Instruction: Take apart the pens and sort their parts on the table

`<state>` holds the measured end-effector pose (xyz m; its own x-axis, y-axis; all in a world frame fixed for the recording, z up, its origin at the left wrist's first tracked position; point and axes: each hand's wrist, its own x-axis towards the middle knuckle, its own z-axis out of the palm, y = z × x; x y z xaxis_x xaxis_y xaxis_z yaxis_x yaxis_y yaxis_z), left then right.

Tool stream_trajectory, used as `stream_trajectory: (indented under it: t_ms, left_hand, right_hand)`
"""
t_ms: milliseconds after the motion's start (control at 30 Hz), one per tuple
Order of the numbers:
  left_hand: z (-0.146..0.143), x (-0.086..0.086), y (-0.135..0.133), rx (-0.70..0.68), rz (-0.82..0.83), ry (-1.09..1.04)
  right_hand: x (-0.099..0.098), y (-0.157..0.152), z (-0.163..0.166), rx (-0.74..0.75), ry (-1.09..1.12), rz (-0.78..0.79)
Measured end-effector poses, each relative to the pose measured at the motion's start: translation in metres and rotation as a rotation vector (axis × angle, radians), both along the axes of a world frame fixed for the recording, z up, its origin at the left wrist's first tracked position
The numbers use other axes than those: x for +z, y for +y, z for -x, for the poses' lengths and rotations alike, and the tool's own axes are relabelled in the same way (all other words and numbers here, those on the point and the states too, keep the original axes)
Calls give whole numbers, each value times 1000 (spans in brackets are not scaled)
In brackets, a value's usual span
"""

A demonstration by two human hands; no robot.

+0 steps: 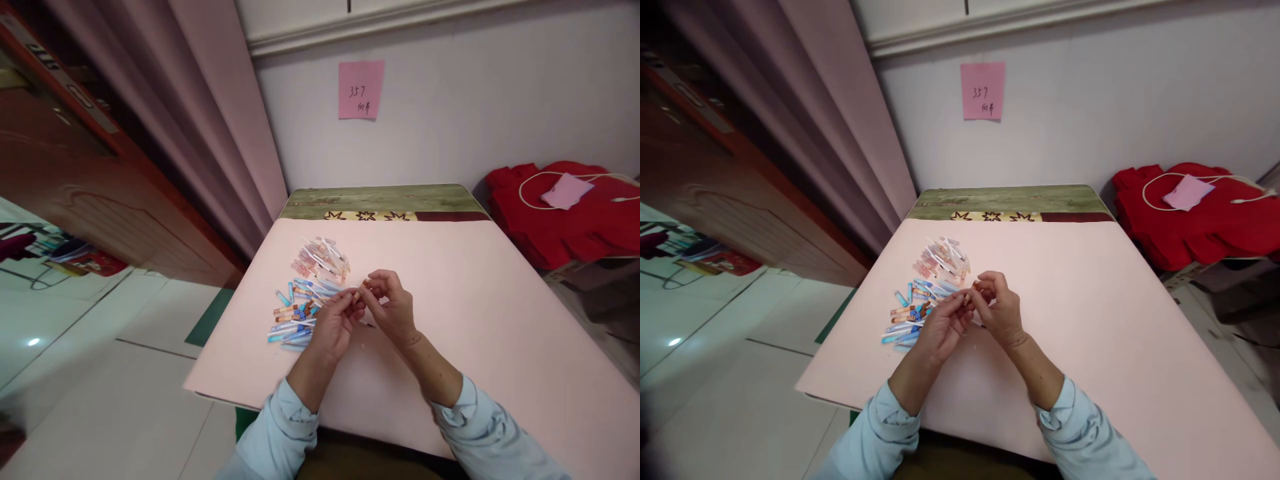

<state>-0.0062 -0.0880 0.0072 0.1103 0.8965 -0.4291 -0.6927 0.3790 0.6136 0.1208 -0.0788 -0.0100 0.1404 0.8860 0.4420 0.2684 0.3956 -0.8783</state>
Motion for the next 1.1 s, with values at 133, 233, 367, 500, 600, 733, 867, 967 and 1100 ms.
stream_trajectory:
  t_ms: [133,233,367,500,600,733,867,967,1100]
  left_hand:
    - [-2,6,-3,41,-47,48]
    - [-5,14,-6,68,-179,180]
    - [-8,21,-9,83,-361,347]
    - [-8,21,-11,96,-403,452]
    - [-5,23,-14,127,-472,604]
    - [2,29,-18,177,-615,852]
    - [5,31,-18,171,-691,973]
    - [5,31,-18,206,-665,944]
    - [8,31,-12,331,-536,745]
  right_hand:
    - [4,1,3,84,238,116]
    - [5,4,6,193,570,307]
    - [3,7,8,348,864,561]
    - [-1,9,8,465,938,673]
    - [-3,7,9,516,922,690]
    - [-4,4,11,592,929,730]
    - [-2,1,13,627,954,732]
    - [0,0,12,589,848,743]
    - [-1,7,1,348,552,595]
